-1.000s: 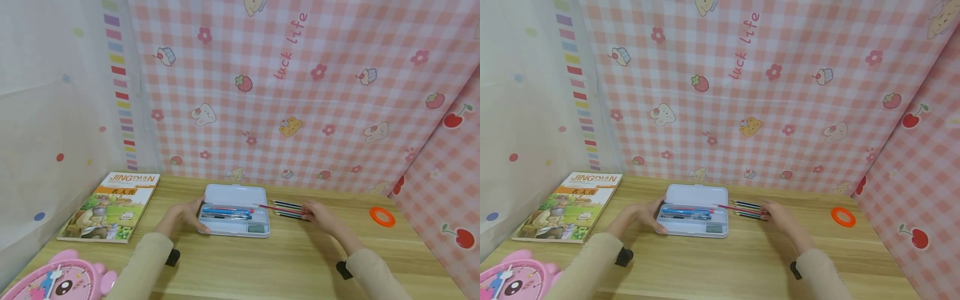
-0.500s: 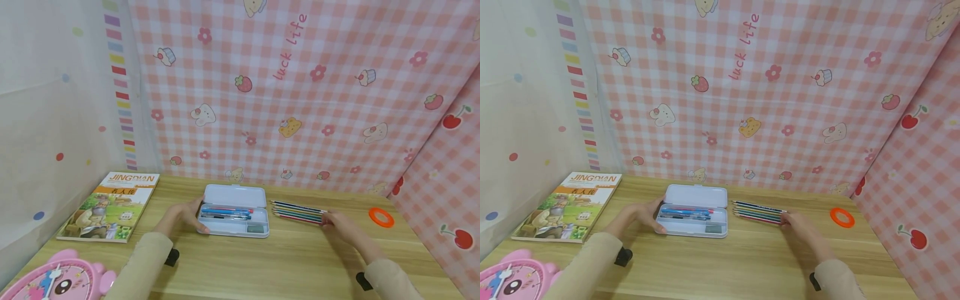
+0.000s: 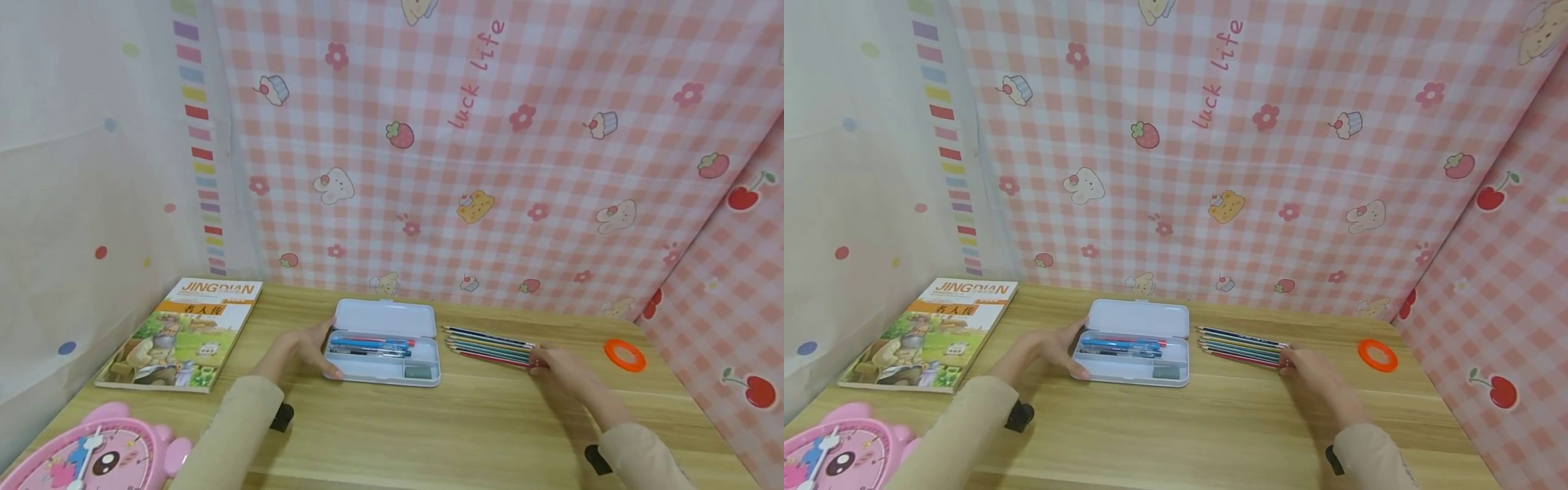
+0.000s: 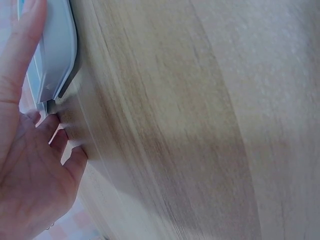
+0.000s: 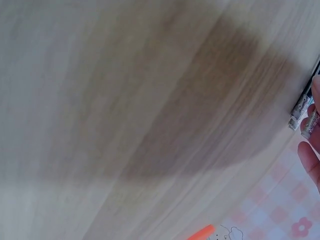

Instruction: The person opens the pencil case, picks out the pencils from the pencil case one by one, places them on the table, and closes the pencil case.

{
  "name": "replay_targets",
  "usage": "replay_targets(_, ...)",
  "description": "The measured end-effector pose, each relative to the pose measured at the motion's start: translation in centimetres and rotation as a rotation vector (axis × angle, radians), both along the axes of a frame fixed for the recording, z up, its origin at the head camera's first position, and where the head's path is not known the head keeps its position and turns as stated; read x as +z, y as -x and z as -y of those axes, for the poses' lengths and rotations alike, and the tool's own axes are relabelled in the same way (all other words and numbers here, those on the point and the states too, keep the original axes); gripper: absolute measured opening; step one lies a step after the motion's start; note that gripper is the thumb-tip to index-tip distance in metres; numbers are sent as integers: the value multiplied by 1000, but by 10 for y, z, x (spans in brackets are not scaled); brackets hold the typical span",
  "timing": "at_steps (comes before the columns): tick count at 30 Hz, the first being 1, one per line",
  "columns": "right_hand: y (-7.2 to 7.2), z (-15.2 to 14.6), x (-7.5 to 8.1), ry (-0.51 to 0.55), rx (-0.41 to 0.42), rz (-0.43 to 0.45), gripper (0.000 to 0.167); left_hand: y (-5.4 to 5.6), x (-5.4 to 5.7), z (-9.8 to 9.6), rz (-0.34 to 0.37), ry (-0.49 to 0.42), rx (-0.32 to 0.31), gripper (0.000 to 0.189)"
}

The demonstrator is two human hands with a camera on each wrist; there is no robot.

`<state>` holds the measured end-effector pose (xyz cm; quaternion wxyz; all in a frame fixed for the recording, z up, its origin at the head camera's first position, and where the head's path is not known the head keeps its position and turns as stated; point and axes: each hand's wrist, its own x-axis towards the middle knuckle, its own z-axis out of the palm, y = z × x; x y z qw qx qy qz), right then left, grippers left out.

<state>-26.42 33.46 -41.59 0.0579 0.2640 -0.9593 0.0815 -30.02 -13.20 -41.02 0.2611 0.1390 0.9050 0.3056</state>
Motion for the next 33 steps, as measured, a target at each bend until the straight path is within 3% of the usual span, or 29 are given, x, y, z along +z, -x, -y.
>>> replay_targets(16,2,3,-5,-31,-62,-48,11,-1,2,1,6,52,-17,122)
replay_targets(24,1,11,-5,17,-125,-37,7,-2,3,2,-1,54,-19,125)
replay_targets(33,10,38,-2,46,-79,-29,6,-2,3,1,-3,59,-9,124)
